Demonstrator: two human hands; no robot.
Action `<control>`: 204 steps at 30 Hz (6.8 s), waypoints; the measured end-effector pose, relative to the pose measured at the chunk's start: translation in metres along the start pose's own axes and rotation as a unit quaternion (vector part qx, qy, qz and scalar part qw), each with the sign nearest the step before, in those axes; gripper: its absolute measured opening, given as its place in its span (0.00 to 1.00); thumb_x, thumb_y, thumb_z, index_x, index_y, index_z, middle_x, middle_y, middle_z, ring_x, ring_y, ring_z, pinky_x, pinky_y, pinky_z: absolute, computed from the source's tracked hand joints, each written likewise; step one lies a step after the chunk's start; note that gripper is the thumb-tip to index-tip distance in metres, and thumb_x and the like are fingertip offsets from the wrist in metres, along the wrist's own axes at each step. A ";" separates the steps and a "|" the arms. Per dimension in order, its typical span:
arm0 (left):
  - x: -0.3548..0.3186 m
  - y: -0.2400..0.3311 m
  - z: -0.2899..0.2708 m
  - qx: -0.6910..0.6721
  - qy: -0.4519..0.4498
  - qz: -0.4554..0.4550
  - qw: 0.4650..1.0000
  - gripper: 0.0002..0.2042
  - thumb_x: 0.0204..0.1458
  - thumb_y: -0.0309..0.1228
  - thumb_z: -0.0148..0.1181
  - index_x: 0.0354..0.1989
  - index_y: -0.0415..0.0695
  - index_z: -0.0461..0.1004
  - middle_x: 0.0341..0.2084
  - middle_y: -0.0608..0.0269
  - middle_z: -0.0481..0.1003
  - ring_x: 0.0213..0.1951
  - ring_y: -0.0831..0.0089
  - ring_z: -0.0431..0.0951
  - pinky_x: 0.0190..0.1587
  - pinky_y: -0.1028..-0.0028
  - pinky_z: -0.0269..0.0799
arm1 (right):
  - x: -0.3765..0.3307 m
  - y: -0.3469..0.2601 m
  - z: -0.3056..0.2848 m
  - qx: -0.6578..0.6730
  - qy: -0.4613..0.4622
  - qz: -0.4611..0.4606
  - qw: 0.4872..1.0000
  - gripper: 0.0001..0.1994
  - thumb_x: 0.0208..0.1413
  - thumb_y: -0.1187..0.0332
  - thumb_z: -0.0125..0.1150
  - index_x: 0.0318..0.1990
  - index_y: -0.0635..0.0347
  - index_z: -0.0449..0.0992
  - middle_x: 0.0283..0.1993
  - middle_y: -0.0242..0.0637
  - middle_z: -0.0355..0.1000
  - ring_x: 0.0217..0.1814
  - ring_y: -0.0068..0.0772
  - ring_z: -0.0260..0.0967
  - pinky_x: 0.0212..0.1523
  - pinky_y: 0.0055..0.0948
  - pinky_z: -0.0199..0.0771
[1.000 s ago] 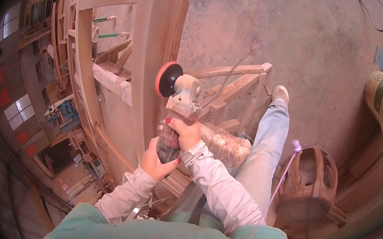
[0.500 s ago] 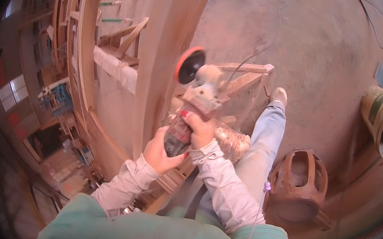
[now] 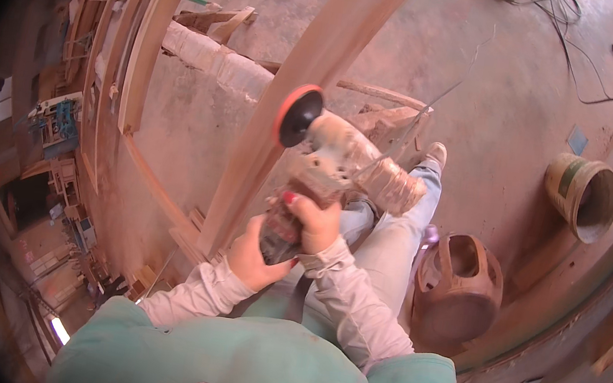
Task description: The person uses an orbital sander to smooth the surfaces of a large wooden frame structure. They move the sander along vertical and horizontal beams, adjusting their position to reach different sections of the frame.
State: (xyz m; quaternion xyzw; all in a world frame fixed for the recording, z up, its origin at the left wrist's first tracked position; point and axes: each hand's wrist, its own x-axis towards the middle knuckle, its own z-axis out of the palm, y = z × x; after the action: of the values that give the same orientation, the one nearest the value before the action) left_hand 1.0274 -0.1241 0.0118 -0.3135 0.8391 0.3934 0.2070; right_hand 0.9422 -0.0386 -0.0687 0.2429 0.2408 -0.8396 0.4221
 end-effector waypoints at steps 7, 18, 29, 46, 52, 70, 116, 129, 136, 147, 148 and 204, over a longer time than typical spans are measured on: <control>-0.099 -0.079 -0.026 0.023 0.022 -0.035 0.999 0.36 0.38 0.35 0.72 0.54 0.37 0.58 0.43 0.46 0.71 0.45 0.54 0.75 0.47 0.62 0.70 | -0.052 0.115 0.013 -0.023 -0.012 0.088 0.996 0.18 0.46 0.71 0.59 0.47 0.64 0.68 0.37 0.39 0.71 0.37 0.35 0.73 0.39 0.34 0.76; -0.190 -0.145 0.000 0.020 0.012 -0.171 0.985 0.34 0.38 0.35 0.73 0.50 0.36 0.59 0.42 0.51 0.71 0.45 0.65 0.73 0.48 0.67 0.69 | -0.112 0.209 -0.029 -0.019 -0.031 0.162 0.986 0.18 0.47 0.71 0.60 0.47 0.62 0.69 0.40 0.34 0.70 0.37 0.27 0.70 0.39 0.29 0.72; -0.197 -0.233 0.005 0.081 -0.016 -0.108 0.991 0.34 0.39 0.34 0.72 0.52 0.37 0.60 0.41 0.50 0.73 0.44 0.61 0.76 0.47 0.66 0.71 | -0.112 0.303 -0.064 0.070 -0.013 0.107 0.992 0.22 0.46 0.72 0.58 0.52 0.64 0.67 0.40 0.39 0.72 0.38 0.33 0.73 0.42 0.34 0.76; -0.034 -0.220 0.034 0.081 0.008 0.028 0.996 0.34 0.39 0.31 0.71 0.54 0.37 0.59 0.41 0.52 0.75 0.43 0.65 0.77 0.48 0.69 0.71 | 0.017 0.217 -0.093 0.055 -0.018 -0.032 0.998 0.20 0.45 0.70 0.61 0.47 0.67 0.69 0.36 0.40 0.73 0.35 0.34 0.75 0.39 0.34 0.77; -0.025 -0.209 0.039 0.063 0.015 0.048 0.997 0.33 0.40 0.30 0.70 0.54 0.37 0.59 0.41 0.55 0.75 0.43 0.69 0.76 0.49 0.70 0.70 | 0.021 0.198 -0.089 0.043 -0.024 -0.038 0.998 0.20 0.44 0.68 0.61 0.47 0.66 0.68 0.35 0.40 0.72 0.36 0.35 0.74 0.39 0.35 0.77; -0.007 -0.202 0.034 0.069 0.012 0.031 0.997 0.31 0.41 0.31 0.70 0.53 0.38 0.61 0.39 0.56 0.76 0.40 0.71 0.77 0.46 0.71 0.71 | 0.036 0.194 -0.088 0.053 -0.027 -0.051 0.997 0.19 0.45 0.68 0.60 0.46 0.67 0.69 0.35 0.41 0.73 0.35 0.35 0.74 0.37 0.35 0.77; -0.148 -0.320 0.055 0.039 -0.013 -0.057 0.998 0.33 0.38 0.33 0.71 0.52 0.36 0.59 0.40 0.50 0.71 0.42 0.60 0.74 0.46 0.65 0.70 | -0.062 0.343 -0.127 0.052 0.012 0.052 0.997 0.21 0.45 0.68 0.58 0.48 0.65 0.67 0.37 0.45 0.72 0.37 0.38 0.74 0.40 0.36 0.77; -0.158 -0.346 0.022 0.056 -0.035 -0.023 0.998 0.33 0.39 0.32 0.70 0.53 0.36 0.60 0.43 0.49 0.72 0.46 0.63 0.75 0.50 0.68 0.69 | -0.066 0.376 -0.108 0.035 0.020 0.014 0.999 0.21 0.44 0.69 0.61 0.48 0.65 0.68 0.35 0.40 0.73 0.37 0.35 0.75 0.40 0.34 0.77; -0.116 -0.321 0.019 0.073 -0.024 -0.046 0.996 0.33 0.39 0.31 0.70 0.54 0.37 0.60 0.42 0.51 0.71 0.45 0.63 0.74 0.48 0.67 0.68 | -0.038 0.347 -0.103 0.070 0.012 0.001 0.998 0.17 0.47 0.74 0.62 0.47 0.64 0.73 0.38 0.34 0.74 0.37 0.25 0.73 0.41 0.27 0.74; -0.118 -0.328 0.025 0.088 -0.022 -0.028 0.995 0.33 0.38 0.31 0.71 0.53 0.38 0.60 0.40 0.52 0.73 0.42 0.62 0.76 0.45 0.66 0.71 | -0.034 0.356 -0.113 0.106 -0.005 0.018 0.994 0.21 0.46 0.71 0.60 0.50 0.63 0.67 0.37 0.41 0.72 0.38 0.36 0.75 0.41 0.36 0.77; -0.110 -0.321 0.025 0.090 -0.019 -0.042 0.995 0.33 0.38 0.31 0.71 0.53 0.38 0.60 0.40 0.51 0.72 0.43 0.63 0.75 0.46 0.67 0.70 | -0.028 0.351 -0.114 0.105 -0.005 0.017 0.994 0.21 0.46 0.70 0.59 0.50 0.63 0.67 0.37 0.41 0.72 0.38 0.37 0.75 0.41 0.36 0.77; -0.101 -0.300 0.033 0.092 0.013 0.049 0.995 0.31 0.40 0.31 0.70 0.52 0.39 0.61 0.37 0.54 0.76 0.39 0.65 0.78 0.44 0.69 0.72 | -0.022 0.324 -0.107 0.107 -0.002 -0.003 0.994 0.21 0.45 0.72 0.60 0.50 0.64 0.69 0.36 0.38 0.72 0.36 0.34 0.74 0.37 0.34 0.77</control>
State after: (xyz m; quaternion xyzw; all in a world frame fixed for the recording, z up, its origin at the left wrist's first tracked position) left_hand 1.3101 -0.2100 -0.1072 -0.2572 0.8885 0.3203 0.2044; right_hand 1.2428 -0.1318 -0.2016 0.2838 0.1494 -0.8625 0.3914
